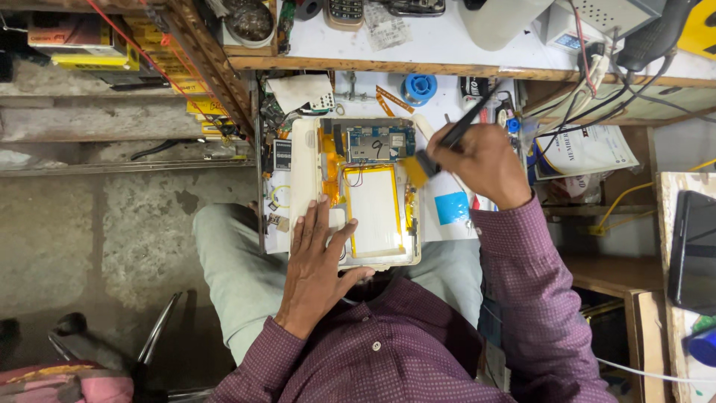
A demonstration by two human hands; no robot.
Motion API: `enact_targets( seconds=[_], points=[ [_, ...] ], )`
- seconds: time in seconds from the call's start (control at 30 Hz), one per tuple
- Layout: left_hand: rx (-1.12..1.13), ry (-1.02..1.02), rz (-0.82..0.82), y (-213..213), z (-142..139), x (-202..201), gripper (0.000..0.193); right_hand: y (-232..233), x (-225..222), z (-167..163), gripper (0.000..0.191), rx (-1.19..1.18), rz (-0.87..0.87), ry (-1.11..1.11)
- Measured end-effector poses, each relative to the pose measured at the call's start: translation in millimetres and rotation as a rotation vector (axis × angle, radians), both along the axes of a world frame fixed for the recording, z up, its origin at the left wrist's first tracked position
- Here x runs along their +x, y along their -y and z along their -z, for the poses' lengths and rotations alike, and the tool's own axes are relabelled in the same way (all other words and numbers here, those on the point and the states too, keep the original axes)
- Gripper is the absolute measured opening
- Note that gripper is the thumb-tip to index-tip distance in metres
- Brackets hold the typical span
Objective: The person pries open the back cover of a white tablet using a spudger, exposing the battery and circuit board, then uses a brush to sweep dust from the internal components and works around the board and battery with a tool.
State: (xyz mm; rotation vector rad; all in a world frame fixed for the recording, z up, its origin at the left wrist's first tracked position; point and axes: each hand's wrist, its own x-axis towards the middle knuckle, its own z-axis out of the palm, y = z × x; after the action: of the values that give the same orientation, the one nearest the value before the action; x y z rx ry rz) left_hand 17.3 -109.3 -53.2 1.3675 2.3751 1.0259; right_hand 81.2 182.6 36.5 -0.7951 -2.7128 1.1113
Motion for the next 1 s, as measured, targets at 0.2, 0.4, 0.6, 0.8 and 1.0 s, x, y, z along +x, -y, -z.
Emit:
enact_targets(
  seconds=[0.2, 0.4, 0.6, 0.8, 1.0],
  points=[
    [-0.001, -0.029, 0.009, -1.5, 3.8, -0.5, 0.08, -0.6, -9.2, 12.3, 0.013, 0.135, 0.109, -0.065],
    [-0.012, -0.033, 0.008, -1.2, 8.5, 0.9, 0.08, 1.6, 11.0, 12.1, 0.014, 0.096, 0.169, -0.143],
    [-0.023, -0.026, -0.001, -0.4, 8.3, 0.9, 0.08, 17.0, 24.4, 3.6, 0.013, 0.055, 0.005, 0.082],
    [-0.006, -0.035, 0.004, -2.0, 6.9, -0.7, 0.08, 30.4, 37.1, 7.1, 0.016, 0.145, 0.142, -0.012],
    [-0.013, -0.029, 0.006, -1.9, 6.3, 1.5, 0.079, 42.2, 53.5, 5.6, 0.016, 0.004, 0.222, -0.122]
  ],
)
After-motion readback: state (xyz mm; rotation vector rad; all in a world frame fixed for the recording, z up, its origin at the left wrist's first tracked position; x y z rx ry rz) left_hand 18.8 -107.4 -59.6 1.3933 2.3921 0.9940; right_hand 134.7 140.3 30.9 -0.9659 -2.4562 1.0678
